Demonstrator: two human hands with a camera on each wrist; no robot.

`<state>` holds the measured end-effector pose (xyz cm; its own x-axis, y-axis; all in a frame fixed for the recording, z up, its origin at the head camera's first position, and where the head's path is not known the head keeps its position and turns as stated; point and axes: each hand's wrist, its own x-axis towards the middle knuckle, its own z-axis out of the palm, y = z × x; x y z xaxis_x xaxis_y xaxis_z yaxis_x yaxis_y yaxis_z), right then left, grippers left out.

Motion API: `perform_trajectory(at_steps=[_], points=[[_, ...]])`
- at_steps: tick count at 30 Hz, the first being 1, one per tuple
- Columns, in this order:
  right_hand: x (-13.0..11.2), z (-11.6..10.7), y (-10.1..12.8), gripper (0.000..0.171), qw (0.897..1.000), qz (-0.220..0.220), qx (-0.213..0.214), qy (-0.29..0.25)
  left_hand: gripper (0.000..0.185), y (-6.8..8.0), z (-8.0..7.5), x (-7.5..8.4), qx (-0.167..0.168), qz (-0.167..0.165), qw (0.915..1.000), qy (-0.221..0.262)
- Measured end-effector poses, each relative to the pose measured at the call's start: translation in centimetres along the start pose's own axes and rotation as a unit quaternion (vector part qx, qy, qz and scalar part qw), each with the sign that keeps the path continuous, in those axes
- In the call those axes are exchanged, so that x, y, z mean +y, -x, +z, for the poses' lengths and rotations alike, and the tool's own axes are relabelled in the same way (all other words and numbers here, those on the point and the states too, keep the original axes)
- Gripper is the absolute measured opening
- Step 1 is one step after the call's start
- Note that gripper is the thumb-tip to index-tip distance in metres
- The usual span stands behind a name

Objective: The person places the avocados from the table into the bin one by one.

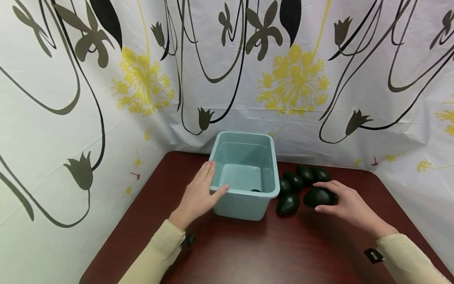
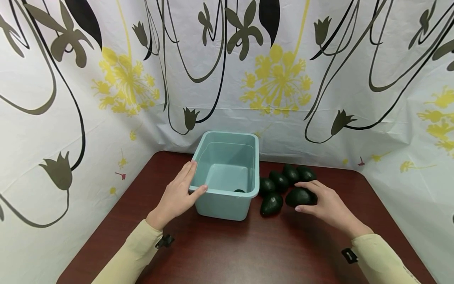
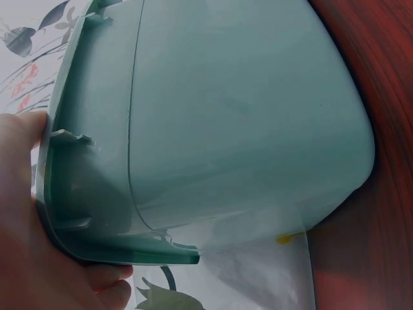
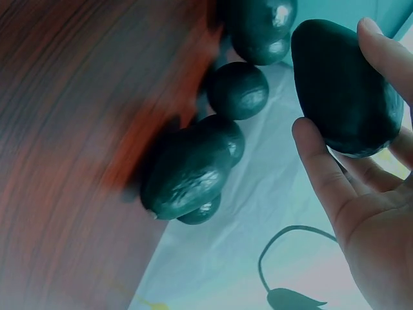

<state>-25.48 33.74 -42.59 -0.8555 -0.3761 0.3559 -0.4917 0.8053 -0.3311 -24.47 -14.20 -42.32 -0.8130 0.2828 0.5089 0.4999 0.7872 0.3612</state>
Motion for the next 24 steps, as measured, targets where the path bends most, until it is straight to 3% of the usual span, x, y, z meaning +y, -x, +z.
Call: perform_trajectory(at_steps=[24], points=[[-3.4, -1.0, -1.0, 0.068, 0.999, -0.01, 0.026, -0.017, 0.092, 0.0, 0.1, 0.0, -0.001, -0.002, 1.0, -0.002]])
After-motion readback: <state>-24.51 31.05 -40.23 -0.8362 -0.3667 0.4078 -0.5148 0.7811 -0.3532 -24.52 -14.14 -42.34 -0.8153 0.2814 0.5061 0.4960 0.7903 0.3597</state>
